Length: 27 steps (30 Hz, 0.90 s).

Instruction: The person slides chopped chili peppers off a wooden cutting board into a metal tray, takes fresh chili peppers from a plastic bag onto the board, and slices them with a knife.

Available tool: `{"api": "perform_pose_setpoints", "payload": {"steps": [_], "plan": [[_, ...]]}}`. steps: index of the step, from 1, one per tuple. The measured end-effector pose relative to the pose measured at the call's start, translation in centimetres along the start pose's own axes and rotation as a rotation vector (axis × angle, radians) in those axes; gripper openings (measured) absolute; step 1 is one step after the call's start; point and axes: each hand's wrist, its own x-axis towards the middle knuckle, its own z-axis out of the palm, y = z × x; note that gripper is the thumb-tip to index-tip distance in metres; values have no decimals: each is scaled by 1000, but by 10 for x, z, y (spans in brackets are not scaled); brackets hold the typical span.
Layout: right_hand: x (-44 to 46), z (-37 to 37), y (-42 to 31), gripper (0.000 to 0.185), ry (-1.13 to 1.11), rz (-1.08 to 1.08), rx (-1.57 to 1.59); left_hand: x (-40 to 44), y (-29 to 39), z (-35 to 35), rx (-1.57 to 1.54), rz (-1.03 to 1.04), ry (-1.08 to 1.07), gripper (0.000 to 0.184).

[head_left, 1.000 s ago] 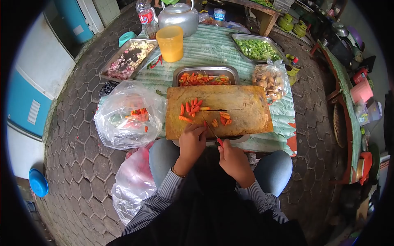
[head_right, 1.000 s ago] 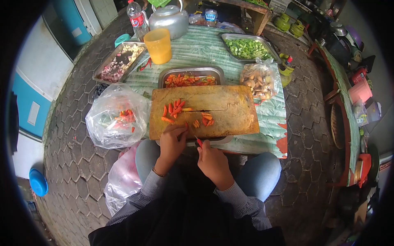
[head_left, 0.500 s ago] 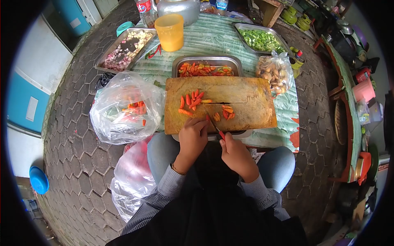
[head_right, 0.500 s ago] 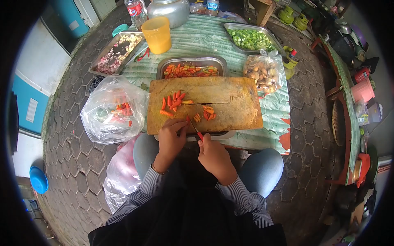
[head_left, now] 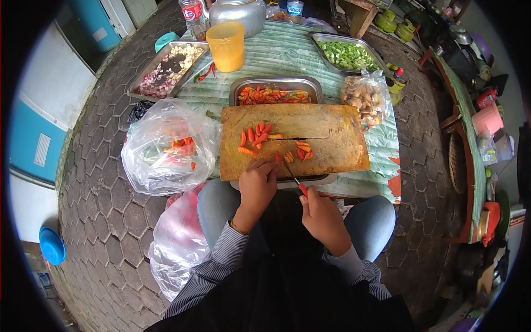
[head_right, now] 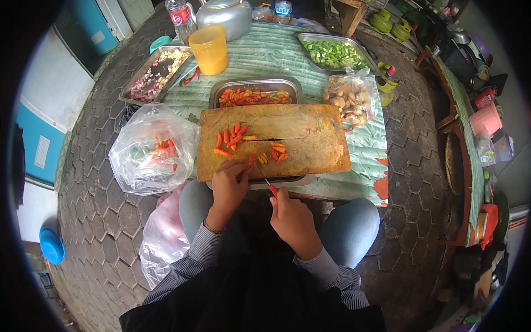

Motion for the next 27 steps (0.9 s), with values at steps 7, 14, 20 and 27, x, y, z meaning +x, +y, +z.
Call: {"api": "perform_pose_setpoints", "payload": {"steps": [7,14,20,27], "plan": [[10,4,-6,21,-41,42,-3,-2,-6,4,-29,-6,3,7],[23,0,7,23,-92,-33,141,-1,-4,4,-27,7,32,7],[24,15,-5,22,-9,-1,125,0,1,-1,-21,-17,-6,9],[22,16,-15,20,-43,73,112,0,1,-1,-20,-33,-4,10]]}}
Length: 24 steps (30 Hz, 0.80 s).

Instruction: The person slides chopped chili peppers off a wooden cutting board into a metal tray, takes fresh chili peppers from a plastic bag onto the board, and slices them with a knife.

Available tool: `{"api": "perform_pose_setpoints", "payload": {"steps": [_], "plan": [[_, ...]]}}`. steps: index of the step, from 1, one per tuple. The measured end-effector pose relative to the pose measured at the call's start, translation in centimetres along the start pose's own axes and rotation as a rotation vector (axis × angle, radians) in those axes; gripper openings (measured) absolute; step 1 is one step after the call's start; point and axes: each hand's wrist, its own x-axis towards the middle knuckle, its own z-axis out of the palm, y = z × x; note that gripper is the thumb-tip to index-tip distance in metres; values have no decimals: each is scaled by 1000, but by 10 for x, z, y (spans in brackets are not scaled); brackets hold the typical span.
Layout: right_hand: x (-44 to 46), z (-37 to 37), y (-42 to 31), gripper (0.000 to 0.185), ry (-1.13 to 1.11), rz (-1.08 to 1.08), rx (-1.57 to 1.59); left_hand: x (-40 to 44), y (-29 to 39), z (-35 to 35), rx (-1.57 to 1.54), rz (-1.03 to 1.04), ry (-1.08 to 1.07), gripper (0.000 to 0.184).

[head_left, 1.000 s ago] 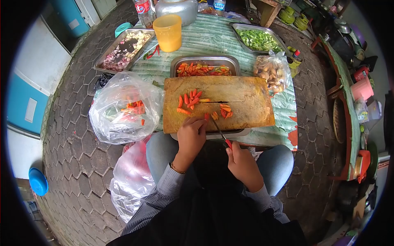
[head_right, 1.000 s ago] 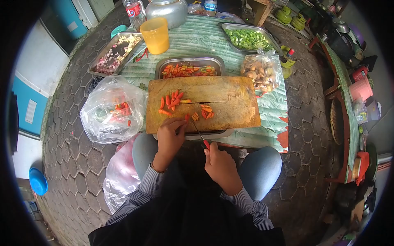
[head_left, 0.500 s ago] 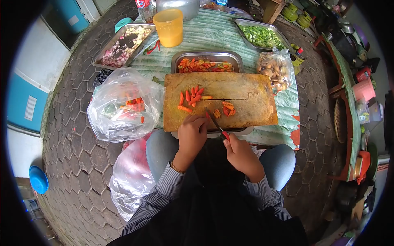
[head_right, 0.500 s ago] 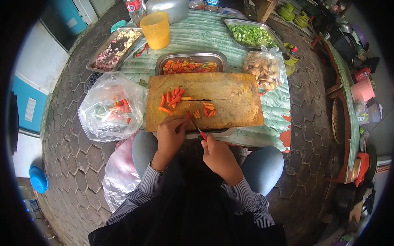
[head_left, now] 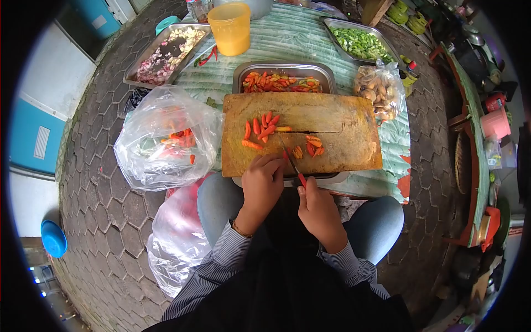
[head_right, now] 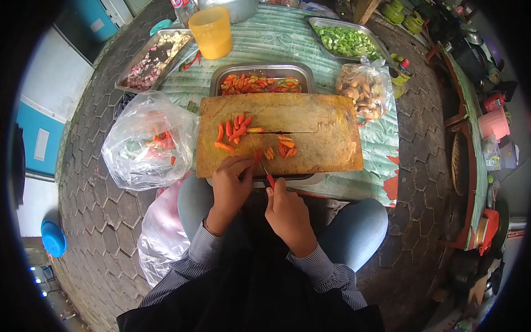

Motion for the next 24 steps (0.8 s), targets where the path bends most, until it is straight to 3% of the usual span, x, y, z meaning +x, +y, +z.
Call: {"api": "perform_pose_setpoints", "payload": {"steps": [11,13,24], "plan": [[4,8,6,19,-19,17,28,0,-3,4,7,3,8,9],[0,1,9,21,-103,17,85,-1,-5,5,11,38,37,7],[-44,-17,17,21,-31,26,-6,-4,-5,9,-3,12,63,5]]}}
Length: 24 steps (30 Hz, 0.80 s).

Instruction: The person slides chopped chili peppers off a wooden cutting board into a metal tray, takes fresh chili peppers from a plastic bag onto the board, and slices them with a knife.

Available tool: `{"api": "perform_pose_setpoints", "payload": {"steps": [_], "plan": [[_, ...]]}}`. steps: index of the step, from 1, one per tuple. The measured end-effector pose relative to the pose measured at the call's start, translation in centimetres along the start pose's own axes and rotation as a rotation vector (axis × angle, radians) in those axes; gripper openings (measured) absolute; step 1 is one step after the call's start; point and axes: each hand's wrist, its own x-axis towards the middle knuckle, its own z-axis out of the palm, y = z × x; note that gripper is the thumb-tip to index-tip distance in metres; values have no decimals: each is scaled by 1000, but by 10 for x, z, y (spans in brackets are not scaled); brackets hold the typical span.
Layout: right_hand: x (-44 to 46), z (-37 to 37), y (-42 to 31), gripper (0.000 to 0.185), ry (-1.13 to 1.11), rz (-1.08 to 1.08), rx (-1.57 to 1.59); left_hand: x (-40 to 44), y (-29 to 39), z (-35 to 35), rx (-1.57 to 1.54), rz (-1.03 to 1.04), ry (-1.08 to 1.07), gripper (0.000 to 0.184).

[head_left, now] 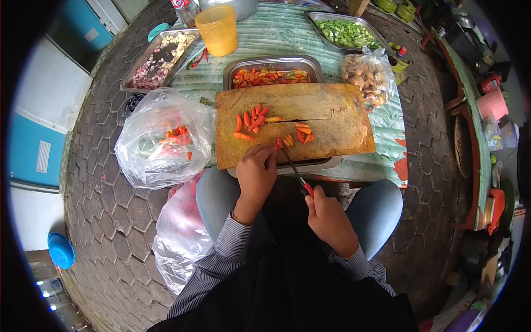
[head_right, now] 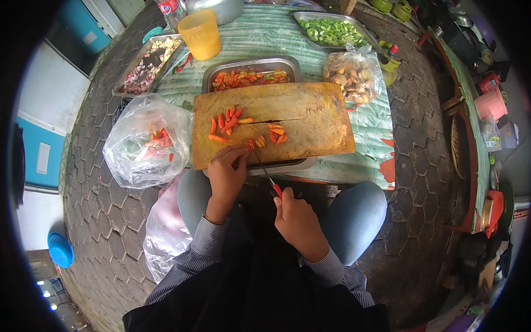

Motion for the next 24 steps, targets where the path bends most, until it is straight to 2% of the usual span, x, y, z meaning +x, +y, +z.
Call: {"api": "perform_pose_setpoints", "payload": {"steps": [5,17,24], "plan": [[17,2,-13,22,70,-47,-79,-2,1,-2,6,-19,-24,6],[37,12,-16,22,21,-54,-119,-1,1,-2,-16,-16,-17,8],[40,14,-14,20,-11,-11,26,0,1,-2,-35,-63,-50,10]]}}
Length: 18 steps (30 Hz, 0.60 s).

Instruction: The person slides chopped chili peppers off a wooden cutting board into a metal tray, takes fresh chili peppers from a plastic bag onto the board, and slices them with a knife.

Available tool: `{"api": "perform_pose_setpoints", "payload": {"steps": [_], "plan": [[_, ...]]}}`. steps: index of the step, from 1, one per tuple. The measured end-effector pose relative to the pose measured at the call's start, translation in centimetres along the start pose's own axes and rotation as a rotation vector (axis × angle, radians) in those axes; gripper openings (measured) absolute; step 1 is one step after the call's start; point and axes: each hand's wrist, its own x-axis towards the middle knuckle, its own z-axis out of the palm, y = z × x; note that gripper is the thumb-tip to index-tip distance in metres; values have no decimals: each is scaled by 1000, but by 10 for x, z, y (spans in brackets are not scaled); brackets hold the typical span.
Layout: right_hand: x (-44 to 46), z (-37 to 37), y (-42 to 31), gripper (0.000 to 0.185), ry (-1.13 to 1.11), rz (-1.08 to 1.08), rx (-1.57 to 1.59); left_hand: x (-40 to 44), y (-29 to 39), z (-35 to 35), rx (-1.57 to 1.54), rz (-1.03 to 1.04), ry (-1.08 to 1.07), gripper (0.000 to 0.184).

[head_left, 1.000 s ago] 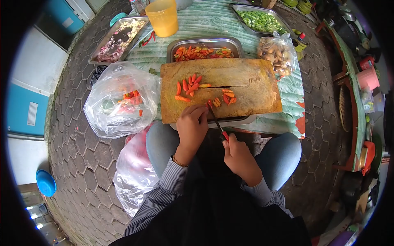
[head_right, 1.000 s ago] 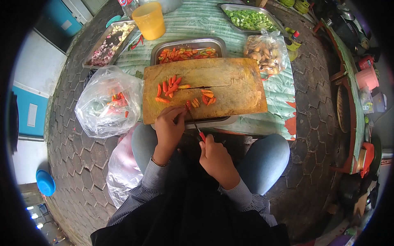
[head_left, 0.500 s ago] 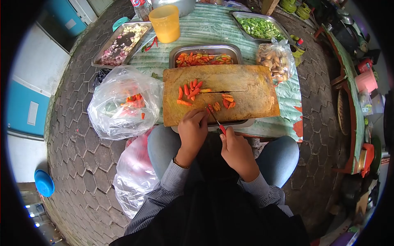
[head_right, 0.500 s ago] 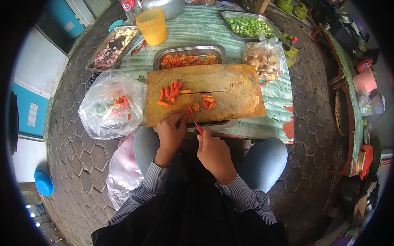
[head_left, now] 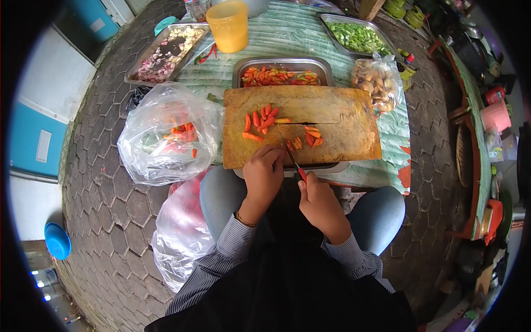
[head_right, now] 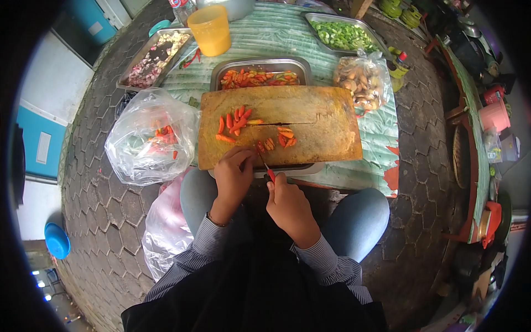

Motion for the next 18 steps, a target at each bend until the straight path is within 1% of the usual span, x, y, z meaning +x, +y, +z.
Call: {"api": "perform_pose_setpoints", "payload": {"steps": [3,5,7,9,10,12,16,18], "plan": [[1,10,15,23,75,-109,-9,-1,-3,-1,8,62,3,9],[2,13,19,23,81,-90,1,-5,-10,6,30,78,29,11],[4,12,21,23,109,-135,27,-3,-7,2,56,59,-7,11],[4,8,20,23,64,-98,-25,-3,-7,3,15,71,7,13],[4,6,17,23,90,-134,-24,-2,-7,2,24,100,39,13],[2,5,12,24,59,-78,-28,-1,-7,1,33,76,-9,12],[1,5,11,26,94,-83,-35,2,-15,-6,12,147,-9,11],[-1,2,10,25,114,-84,-10,7,-24,-17,125,238,99,12]]}}
